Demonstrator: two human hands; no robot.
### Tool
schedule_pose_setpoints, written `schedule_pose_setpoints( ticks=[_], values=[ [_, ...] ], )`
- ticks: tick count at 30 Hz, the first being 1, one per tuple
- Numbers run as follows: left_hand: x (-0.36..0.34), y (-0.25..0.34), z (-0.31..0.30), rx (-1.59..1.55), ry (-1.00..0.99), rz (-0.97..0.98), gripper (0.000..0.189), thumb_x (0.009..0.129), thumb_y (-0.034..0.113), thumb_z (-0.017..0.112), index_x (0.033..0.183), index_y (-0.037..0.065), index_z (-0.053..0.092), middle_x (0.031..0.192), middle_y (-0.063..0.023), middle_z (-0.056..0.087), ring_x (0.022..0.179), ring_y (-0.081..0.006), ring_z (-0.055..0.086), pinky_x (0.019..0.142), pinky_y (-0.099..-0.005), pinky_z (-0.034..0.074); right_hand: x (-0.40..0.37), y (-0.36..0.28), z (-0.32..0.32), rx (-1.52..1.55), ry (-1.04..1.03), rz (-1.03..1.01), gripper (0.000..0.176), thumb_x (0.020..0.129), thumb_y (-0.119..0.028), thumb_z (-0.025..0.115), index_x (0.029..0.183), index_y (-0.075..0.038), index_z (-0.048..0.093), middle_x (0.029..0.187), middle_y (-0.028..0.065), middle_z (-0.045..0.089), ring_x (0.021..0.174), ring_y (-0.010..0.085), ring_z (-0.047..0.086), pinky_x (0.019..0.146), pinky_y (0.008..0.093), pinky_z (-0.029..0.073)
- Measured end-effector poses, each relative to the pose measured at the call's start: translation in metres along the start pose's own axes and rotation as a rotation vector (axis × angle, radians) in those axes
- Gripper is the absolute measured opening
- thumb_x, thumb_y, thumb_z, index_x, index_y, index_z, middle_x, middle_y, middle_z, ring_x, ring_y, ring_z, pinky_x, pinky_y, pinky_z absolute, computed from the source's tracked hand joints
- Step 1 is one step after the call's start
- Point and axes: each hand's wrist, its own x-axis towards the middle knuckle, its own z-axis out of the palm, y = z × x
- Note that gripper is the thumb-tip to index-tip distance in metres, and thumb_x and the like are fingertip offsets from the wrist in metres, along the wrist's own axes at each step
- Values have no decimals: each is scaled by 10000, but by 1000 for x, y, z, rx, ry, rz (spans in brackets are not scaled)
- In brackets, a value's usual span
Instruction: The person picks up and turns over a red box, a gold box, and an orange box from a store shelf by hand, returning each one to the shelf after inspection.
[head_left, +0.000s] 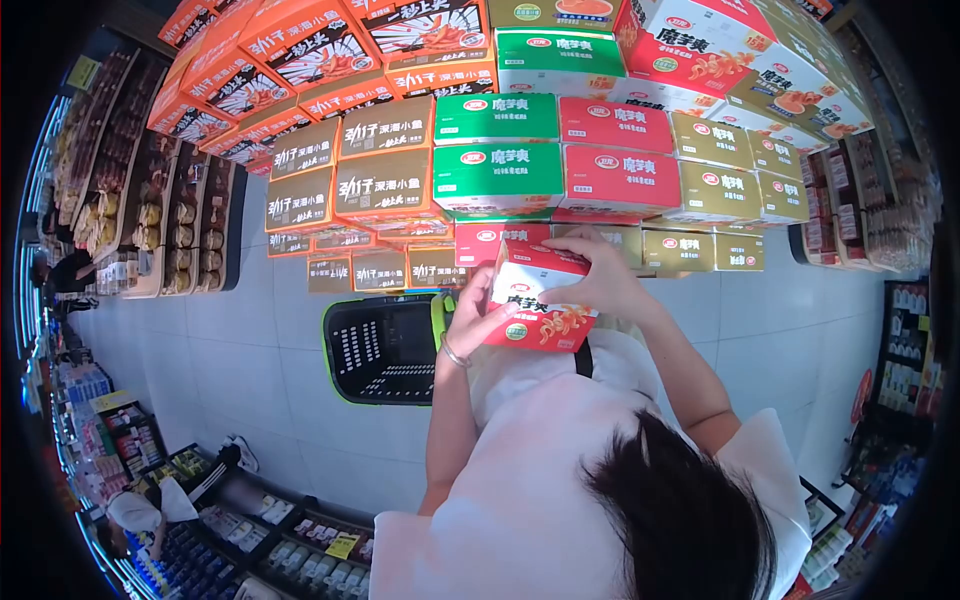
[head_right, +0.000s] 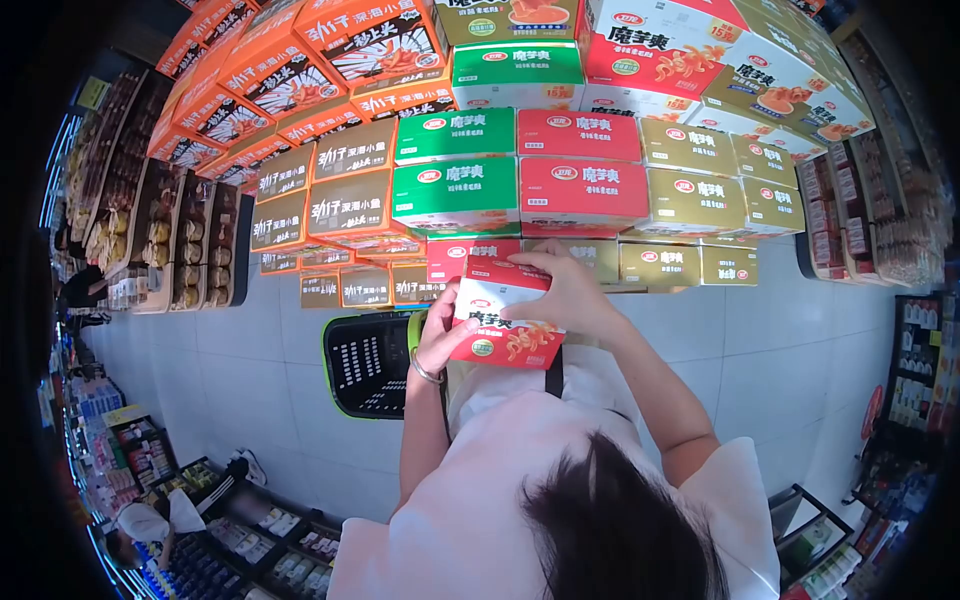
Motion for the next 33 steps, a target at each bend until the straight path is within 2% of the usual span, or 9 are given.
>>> schedule_pose_setpoints(
  ticks=[3,5,8,11,15,25,29,31,33],
  values=[
    [1,-6,-6,-27,11,25,387,777,68,685,1124,0,527,1067,-43,574,1019,-114,523,912,-270,402,-3,2,5,13,10,-11,655,631,-269,851,1198,-55,603,1161,117,527,1075,231,560,938,333,454],
    [-2,-6,-7,-68,37,0,365,771,75,688,1095,-4,538,1036,-42,581,981,-109,537,879,-266,421,-5,16,9,411,59,39,618,734,-216,797,1274,-61,539,1189,111,519,1107,211,545,969,332,434],
    [-5,-6,-5,-92,105,-50,368,786,114,659,1114,-2,538,1022,-54,596,963,-122,561,871,-267,435,-13,26,8,589,194,81,581,849,-147,691,1358,-44,429,1230,101,506,1128,186,530,994,326,414],
    [-5,-5,-1,-197,169,-51,424,797,133,634,1178,-12,519,1063,-74,605,984,-140,577,883,-271,446,-23,33,9,779,121,116,600,907,-141,588,1433,-49,315,1284,107,501,1212,172,470,1021,319,381],
    [-6,-16,-3,-316,296,-69,518,818,172,605,1274,-30,464,1110,-99,604,1008,-159,592,888,-289,471,-35,31,20,770,96,147,607,928,-149,559,1453,-47,272,1322,111,483,1204,165,473,1022,319,377],
    [-7,-25,1,-173,339,-74,562,979,375,416,1361,-36,402,1267,-120,522,1159,-186,500,993,-313,388,-35,49,43,809,215,187,639,944,-182,576,1469,-28,247,1077,99,628,988,115,575,882,256,448],
    [-4,-34,0,-178,339,-55,565,976,391,411,1343,-38,419,1258,-121,526,1155,-187,501,988,-314,388,-37,50,45,853,277,220,615,954,-201,553,1476,-64,259,1068,100,624,965,103,573,863,245,451],
    [-2,-38,-2,-96,316,-17,560,974,439,411,1297,-17,455,1224,-111,564,1096,-189,569,946,-328,454,-37,51,46,885,292,245,612,956,-204,549,1479,-76,260,1066,100,624,958,100,573,859,243,452],
    [-3,-38,0,-103,321,-33,549,978,410,407,1306,-29,445,1239,-116,545,1129,-188,529,972,-318,411,-37,49,44,868,309,253,604,959,-213,544,1477,-76,266,1065,103,624,950,101,577,846,240,457]
  ],
)
